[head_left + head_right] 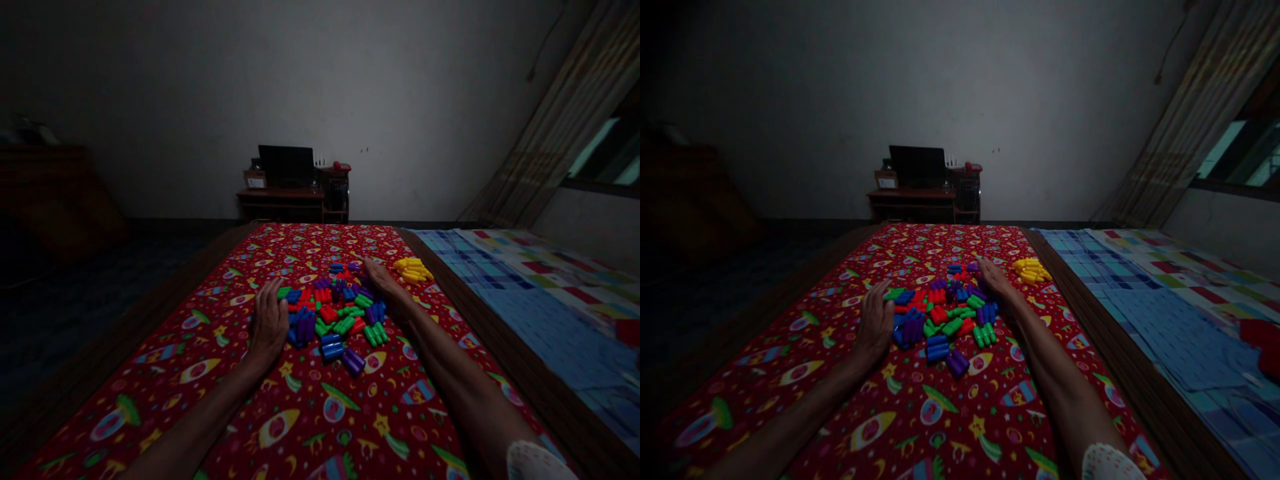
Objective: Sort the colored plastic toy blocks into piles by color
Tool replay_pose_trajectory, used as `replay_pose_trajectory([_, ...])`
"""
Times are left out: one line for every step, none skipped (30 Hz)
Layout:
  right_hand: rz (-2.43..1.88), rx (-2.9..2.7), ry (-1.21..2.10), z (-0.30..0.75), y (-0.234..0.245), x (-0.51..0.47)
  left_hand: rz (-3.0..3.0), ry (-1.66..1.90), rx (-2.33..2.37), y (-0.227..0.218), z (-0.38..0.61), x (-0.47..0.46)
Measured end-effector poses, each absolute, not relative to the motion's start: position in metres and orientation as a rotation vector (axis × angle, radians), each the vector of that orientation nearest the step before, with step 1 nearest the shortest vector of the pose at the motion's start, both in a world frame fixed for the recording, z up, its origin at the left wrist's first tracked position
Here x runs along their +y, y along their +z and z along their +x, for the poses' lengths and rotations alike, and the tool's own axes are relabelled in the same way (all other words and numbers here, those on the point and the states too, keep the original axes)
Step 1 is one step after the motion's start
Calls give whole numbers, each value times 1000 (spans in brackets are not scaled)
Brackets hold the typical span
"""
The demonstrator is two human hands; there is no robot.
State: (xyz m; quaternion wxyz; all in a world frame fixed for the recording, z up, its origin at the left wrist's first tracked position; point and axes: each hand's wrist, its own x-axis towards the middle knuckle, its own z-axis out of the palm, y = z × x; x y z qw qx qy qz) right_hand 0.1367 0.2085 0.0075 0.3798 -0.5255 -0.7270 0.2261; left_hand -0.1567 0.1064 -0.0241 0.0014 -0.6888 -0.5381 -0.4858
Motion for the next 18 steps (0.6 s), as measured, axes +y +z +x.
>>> replay_pose_trajectory([-1368, -1834, 630, 136, 5, 214, -2123, -1556, -1759, -27, -163, 113])
replay_pose_trajectory([-1386, -1816, 678, 136, 3, 221, -2076, -1594, -1842, -29, -168, 118])
replay_pose_trajectory([-1393, -1807, 728, 135, 3, 227, -2030, -1632, -1923, -32, -173, 123])
replay_pose_trajectory([-1391, -1816, 784, 132, 3, 232, -1994, -1664, -1995, -34, -177, 128])
replay_pose_trajectory([-1374, -1844, 840, 127, 3, 235, -1975, -1684, -2057, -36, -180, 130])
replay_pose_trajectory([-1341, -1888, 888, 120, 4, 236, -1969, -1691, -2110, -37, -181, 132])
replay_pose_trajectory([-1292, -1942, 925, 111, 5, 236, -1971, -1688, -2156, -38, -181, 133])
replay_pose_trajectory([-1231, -2004, 953, 102, 6, 233, -1976, -1685, -2195, -38, -181, 133])
replay_pose_trajectory([-1163, -2066, 975, 92, 8, 228, -1980, -1689, -2228, -37, -180, 133])
replay_pose_trajectory([-1096, -2126, 999, 84, 11, 222, -1983, -1699, -2250, -37, -179, 133])
replay_pose_trajectory([-1032, -2181, 1024, 76, 14, 215, -1985, -1711, -2256, -36, -178, 132])
replay_pose_trajectory([-979, -2221, 1044, 72, 17, 208, -1993, -1722, -2250, -35, -178, 132])
replay_pose_trajectory([-941, -2244, 1050, 70, 21, 202, -2009, -1725, -2240, -34, -178, 131])
replay_pose_trajectory([-923, -2241, 1030, 72, 24, 195, -2030, -1718, -2229, -33, -178, 130])
replay_pose_trajectory([-932, -2213, 984, 78, 27, 189, -2049, -1704, -2222, -33, -178, 130])
replay_pose_trajectory([-976, -2160, 915, 87, 28, 182, -2065, -1686, -2217, -32, -178, 129])
replay_pose_trajectory([-1054, -2092, 833, 99, 27, 175, -2080, -1671, -2215, -31, -178, 128])
replay_pose_trajectory([-1152, -2019, 751, 114, 24, 167, -2089, -1663, -2217, -31, -178, 128])
